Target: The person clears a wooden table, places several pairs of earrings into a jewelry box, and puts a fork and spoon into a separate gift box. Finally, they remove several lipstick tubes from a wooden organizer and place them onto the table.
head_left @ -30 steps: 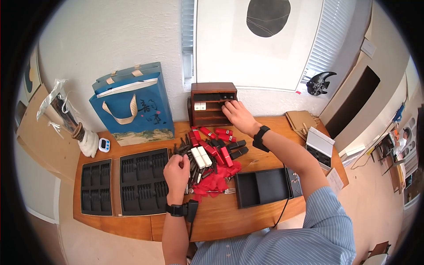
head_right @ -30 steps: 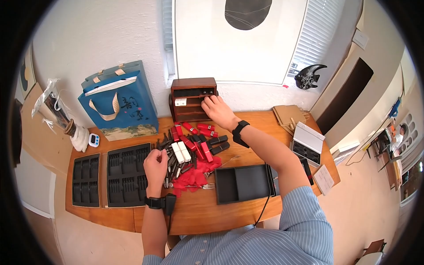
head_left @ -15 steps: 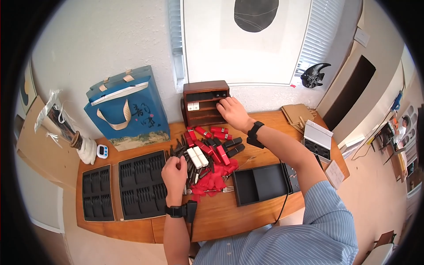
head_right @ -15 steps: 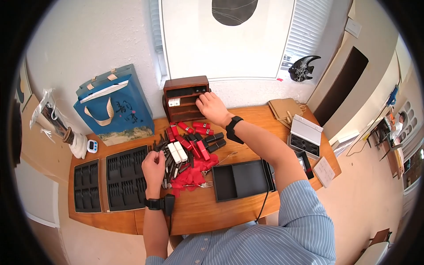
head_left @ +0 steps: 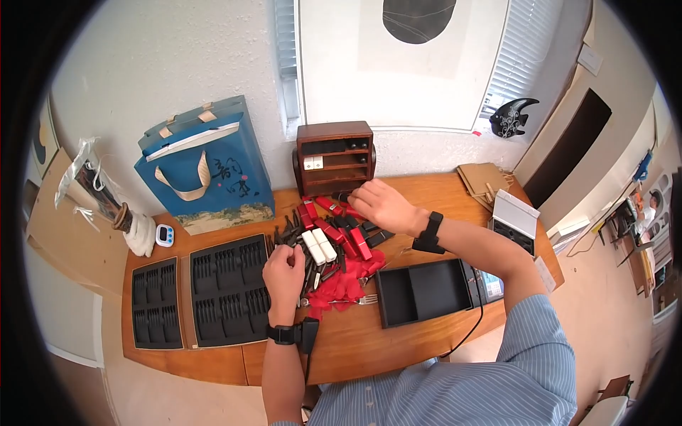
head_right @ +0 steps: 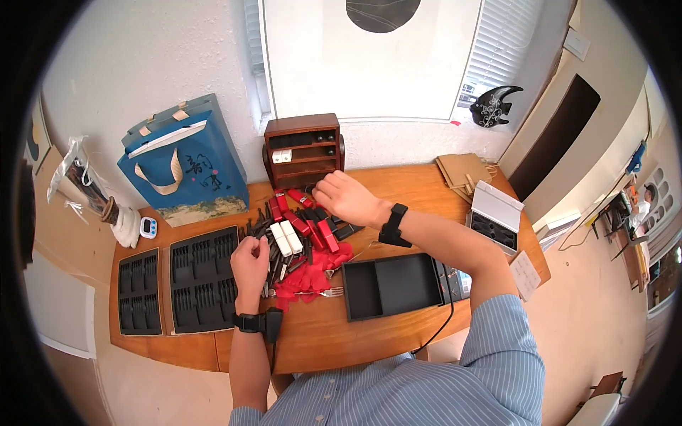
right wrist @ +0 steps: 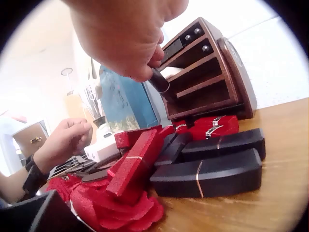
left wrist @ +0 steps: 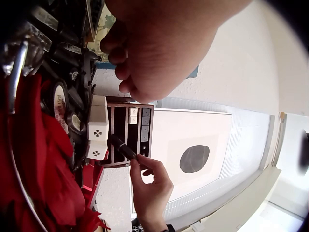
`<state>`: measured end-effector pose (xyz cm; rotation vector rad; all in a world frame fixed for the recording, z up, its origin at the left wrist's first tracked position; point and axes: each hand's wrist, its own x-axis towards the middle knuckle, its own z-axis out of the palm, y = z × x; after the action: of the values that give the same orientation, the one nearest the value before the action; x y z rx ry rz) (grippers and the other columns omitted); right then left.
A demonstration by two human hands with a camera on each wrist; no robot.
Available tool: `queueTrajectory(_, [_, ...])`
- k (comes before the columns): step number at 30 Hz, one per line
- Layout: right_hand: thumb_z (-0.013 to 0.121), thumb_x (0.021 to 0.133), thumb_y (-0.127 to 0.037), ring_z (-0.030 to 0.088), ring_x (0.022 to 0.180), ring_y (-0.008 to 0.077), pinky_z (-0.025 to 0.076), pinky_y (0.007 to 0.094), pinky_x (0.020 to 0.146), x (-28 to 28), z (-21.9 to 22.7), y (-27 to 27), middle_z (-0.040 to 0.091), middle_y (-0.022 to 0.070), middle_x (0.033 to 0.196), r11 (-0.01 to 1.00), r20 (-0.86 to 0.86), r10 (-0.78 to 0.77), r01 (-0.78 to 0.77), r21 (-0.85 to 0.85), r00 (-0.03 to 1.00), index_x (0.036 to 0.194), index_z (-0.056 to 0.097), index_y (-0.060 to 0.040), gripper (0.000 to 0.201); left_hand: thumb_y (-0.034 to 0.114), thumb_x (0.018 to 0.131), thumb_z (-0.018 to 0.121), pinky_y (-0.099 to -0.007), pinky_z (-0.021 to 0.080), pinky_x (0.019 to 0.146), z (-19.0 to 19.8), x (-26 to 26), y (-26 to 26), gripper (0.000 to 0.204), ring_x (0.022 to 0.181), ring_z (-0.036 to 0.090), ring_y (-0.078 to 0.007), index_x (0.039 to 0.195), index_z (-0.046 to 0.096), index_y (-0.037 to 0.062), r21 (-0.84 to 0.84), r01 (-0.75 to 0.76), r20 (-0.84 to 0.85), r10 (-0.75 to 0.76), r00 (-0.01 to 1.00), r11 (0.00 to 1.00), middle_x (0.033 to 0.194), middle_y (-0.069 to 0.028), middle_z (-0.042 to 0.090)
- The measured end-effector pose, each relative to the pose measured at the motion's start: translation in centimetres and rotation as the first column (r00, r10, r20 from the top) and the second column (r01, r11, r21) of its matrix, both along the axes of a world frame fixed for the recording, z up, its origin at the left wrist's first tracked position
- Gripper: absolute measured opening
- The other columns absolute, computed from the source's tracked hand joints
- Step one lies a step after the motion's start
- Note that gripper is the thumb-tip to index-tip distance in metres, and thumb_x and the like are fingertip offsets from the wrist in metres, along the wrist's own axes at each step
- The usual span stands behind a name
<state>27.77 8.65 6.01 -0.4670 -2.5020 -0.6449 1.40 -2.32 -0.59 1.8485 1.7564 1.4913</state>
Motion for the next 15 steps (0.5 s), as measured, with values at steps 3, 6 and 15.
queueTrajectory(3, [0.062, 0.078, -0.011, 0.058, 0.090, 0.0238, 0.047, 0.0353, 0.084, -0.7, -1.3, -0.1, 0.061, 0.0092, 0.095, 0.999, 0.029, 0.046, -0.046, -0.019, 0.998, 0.102, 0.065, 0.0008, 0.026, 0.014, 0.092, 0.069, -0.0394, 0.044, 0.055, 0.3, -0.1, -0.1, 0.031, 0.057, 0.055, -0.0305, 0.071, 0.051, 0.0000, -0.008, -0.006, -0.010, 0.006, 1.000, 1.000, 0.066, -0.0132, 0.052])
queueTrajectory(6, [0.062, 0.080, -0.011, 0.060, 0.099, 0.0243, 0.048, 0.0350, 0.088, -1.2, -1.9, 0.0, 0.064, 0.0102, 0.105, 0.992, 0.132, 0.081, -0.068, -0.105, 0.988, 0.107, 0.066, 0.0010, 0.030, 0.014, 0.092, 0.069, -0.0392, 0.043, 0.055, 0.7, -0.1, -0.1, 0.031, 0.056, 0.054, -0.0299, 0.070, 0.052, -0.0004, -0.025, -0.022, 0.008, 0.022, 1.000, 0.999, 0.065, -0.0130, 0.052])
queueTrajectory(15, [0.063, 0.082, -0.012, 0.060, 0.097, 0.0249, 0.048, 0.0365, 0.086, -1.4, -0.9, 1.0, 0.064, 0.0109, 0.107, 0.990, 0.021, 0.008, -0.005, -0.139, 1.000, 0.113, 0.065, -0.0009, 0.034, 0.014, 0.092, 0.069, -0.0394, 0.043, 0.054, 0.1, -0.2, 0.0, 0.032, 0.055, 0.054, -0.0307, 0.070, 0.051, -0.0001, 0.000, -0.019, -0.006, 0.019, 1.000, 1.000, 0.064, -0.0128, 0.052])
